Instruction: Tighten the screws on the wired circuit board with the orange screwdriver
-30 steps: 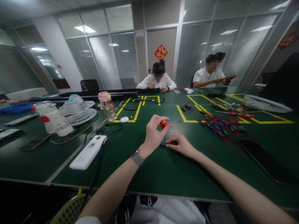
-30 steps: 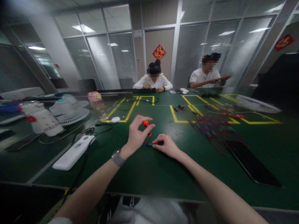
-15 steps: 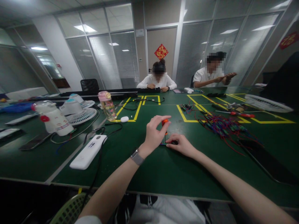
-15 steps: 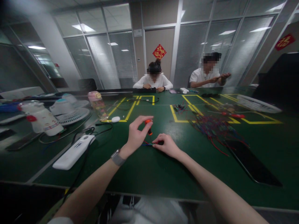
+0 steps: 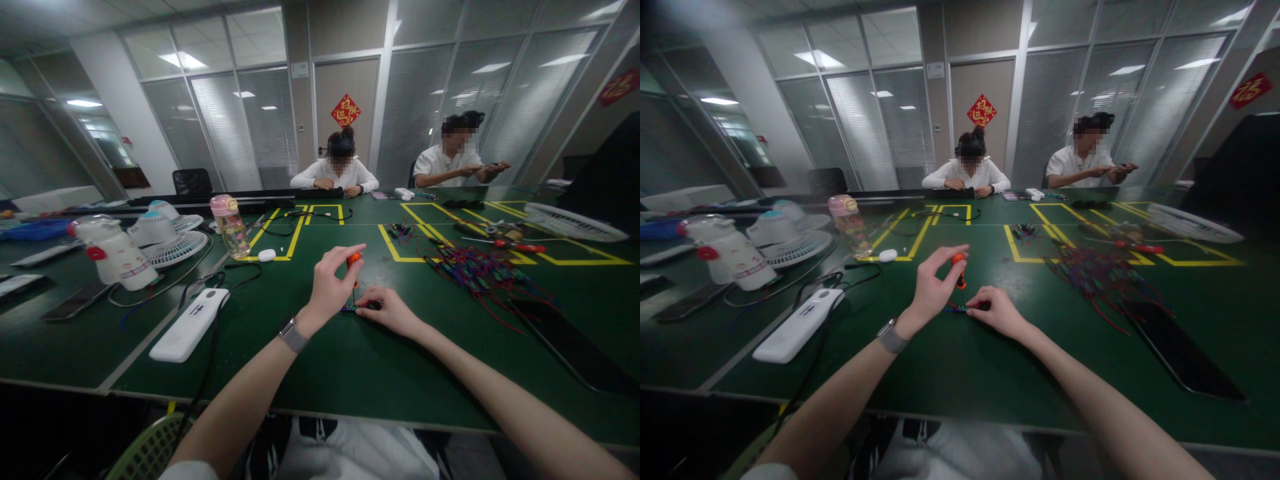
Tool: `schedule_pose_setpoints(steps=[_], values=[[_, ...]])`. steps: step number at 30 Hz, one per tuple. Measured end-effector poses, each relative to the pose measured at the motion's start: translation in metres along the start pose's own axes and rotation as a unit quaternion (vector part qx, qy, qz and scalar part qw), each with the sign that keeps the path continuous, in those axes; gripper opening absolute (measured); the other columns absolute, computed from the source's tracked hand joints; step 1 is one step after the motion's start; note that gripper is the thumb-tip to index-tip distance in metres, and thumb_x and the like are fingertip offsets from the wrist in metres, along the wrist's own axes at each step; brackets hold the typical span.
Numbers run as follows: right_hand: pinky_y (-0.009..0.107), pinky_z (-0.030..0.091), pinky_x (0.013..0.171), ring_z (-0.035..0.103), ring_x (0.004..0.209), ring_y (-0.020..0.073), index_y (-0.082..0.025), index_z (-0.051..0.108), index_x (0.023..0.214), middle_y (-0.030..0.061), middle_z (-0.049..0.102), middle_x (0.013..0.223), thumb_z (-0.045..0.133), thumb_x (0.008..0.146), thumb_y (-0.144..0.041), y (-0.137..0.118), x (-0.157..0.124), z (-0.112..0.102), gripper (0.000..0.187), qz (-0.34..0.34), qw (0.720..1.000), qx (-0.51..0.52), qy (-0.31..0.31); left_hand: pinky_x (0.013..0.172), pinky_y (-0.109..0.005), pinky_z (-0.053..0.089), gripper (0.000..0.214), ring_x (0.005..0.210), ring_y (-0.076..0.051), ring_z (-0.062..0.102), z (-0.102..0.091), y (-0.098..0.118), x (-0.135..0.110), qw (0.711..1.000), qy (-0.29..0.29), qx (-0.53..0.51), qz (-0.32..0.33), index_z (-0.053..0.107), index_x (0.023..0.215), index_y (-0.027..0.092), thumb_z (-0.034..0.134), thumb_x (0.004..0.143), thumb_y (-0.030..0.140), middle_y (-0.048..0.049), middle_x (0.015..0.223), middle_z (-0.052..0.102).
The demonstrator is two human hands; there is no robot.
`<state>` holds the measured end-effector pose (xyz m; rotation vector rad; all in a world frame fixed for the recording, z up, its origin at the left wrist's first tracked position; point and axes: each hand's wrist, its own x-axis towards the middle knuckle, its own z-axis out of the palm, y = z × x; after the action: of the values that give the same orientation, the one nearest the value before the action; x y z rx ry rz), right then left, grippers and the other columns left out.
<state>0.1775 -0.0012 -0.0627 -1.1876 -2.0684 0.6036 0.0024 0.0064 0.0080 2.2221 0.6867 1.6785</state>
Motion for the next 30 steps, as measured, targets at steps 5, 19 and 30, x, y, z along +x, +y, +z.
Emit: schedule_pose_setpoints(steps=[5,19,30], values=[[0.033,0.047,0.074,0.062,0.079,0.021,-0.018,0.078,0.085,0.0062,0.071,0.081,0.07,0.078,-0.024,0.0005,-0.0001,0.0002,0.012,-0.001,1.0,-0.008,-0.001,0.078,-0.029,0.049,0.012,0.083,-0.016,0.059,-0.0002,0.0021,-0.0001,0.999,0.028,0.033,0.002,0.069,0.096,0.02,0.065,0.087,0.026,-0.0026,0.087,0.061],[0.033,0.048,0.077,0.063,0.081,0.0209,-0.019,0.078,0.086,0.0059,0.072,0.083,0.071,0.077,-0.025,0.0001,0.0004,-0.0004,0.012,0.0,1.0,-0.006,-0.004,0.091,-0.036,0.048,0.026,0.099,-0.019,0.062,-0.0005,-0.0026,-0.0011,1.0,-0.006,0.001,-0.013,0.061,0.12,0.022,0.049,0.096,0.024,-0.0056,0.105,0.068],[0.033,0.048,0.075,0.063,0.08,0.0206,-0.019,0.078,0.085,0.0057,0.072,0.082,0.071,0.077,-0.024,0.0003,0.0004,-0.0004,0.012,-0.002,1.0,0.001,-0.002,0.097,-0.037,0.045,0.037,0.111,-0.019,0.058,-0.0022,-0.0017,0.0005,0.999,-0.04,-0.031,0.0,0.051,0.134,0.023,0.039,0.099,0.019,-0.008,0.122,0.062]])
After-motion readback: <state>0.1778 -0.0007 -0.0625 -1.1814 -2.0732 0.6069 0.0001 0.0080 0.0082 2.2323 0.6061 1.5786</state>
